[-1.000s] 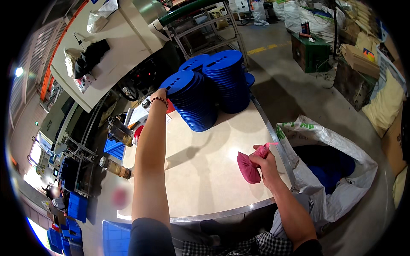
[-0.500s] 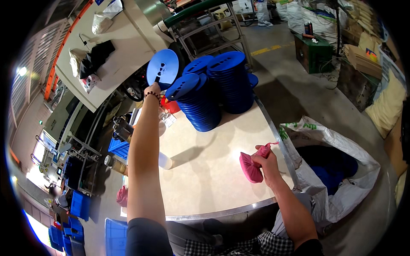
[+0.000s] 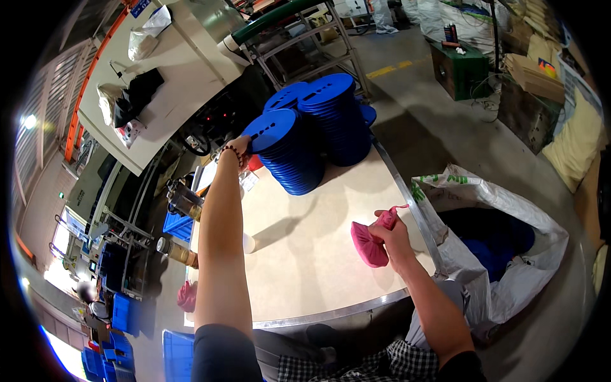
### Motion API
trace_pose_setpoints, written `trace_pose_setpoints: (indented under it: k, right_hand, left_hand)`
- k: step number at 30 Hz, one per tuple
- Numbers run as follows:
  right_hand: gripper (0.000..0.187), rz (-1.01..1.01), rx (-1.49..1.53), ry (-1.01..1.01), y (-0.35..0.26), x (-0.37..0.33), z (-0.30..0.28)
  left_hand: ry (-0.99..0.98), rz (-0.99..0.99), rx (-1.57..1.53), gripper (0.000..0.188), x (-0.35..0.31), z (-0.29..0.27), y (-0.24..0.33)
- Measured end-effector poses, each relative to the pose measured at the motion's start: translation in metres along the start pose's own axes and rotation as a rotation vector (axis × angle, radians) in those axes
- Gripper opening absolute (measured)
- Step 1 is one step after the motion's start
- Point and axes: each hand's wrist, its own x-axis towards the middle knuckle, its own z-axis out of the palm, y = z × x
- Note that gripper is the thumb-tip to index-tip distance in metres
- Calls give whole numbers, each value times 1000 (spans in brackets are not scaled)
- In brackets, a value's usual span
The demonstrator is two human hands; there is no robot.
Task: The person wipes blue circular plastic lids with a pink cloth, handling them one at a time. They pick each lid from a stack, wipe both sides, and place it into a blue crate, repeating the cycle.
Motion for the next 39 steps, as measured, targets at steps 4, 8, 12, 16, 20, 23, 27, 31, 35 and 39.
trace_pose_setpoints:
  k: [4, 8, 12, 16, 20, 23, 27, 31, 35, 39]
  right_hand:
    - [56, -15, -4, -6, -3, 3, -4]
    - [55, 25, 18, 3, -5, -2, 1]
    - [54, 15, -1, 0, -3, 1, -1]
    - [51, 1, 32, 11, 0, 2, 1]
    - [50, -3, 40, 20, 2, 2, 3]
    - [49, -10, 41, 21, 1, 3, 2]
    - [49, -33, 42, 8, 1, 6, -3]
    - [48, -28, 42, 6, 3, 5, 0]
    - [48, -23, 24, 12, 1, 4, -1]
    - [49, -13, -6, 18, -3, -1, 4]
  left_hand:
    - [-80, 45, -154, 35, 9, 2, 4]
    - [-186, -26, -419, 29, 12, -24, 15]
    - [-223, 119, -641, 25, -7, -22, 24]
    - [-284, 175, -573, 24, -6, -7, 20]
    - [17, 136, -403, 29, -4, 17, 12]
    - [79, 131, -94, 34, 2, 20, 7]
    - [156, 105, -36, 38, -33, 40, 9]
    - [56, 48, -90, 44, -31, 32, 2]
    - [-50, -9, -167, 42, -14, 24, -1]
    - [-62, -40, -235, 38, -5, 24, -4]
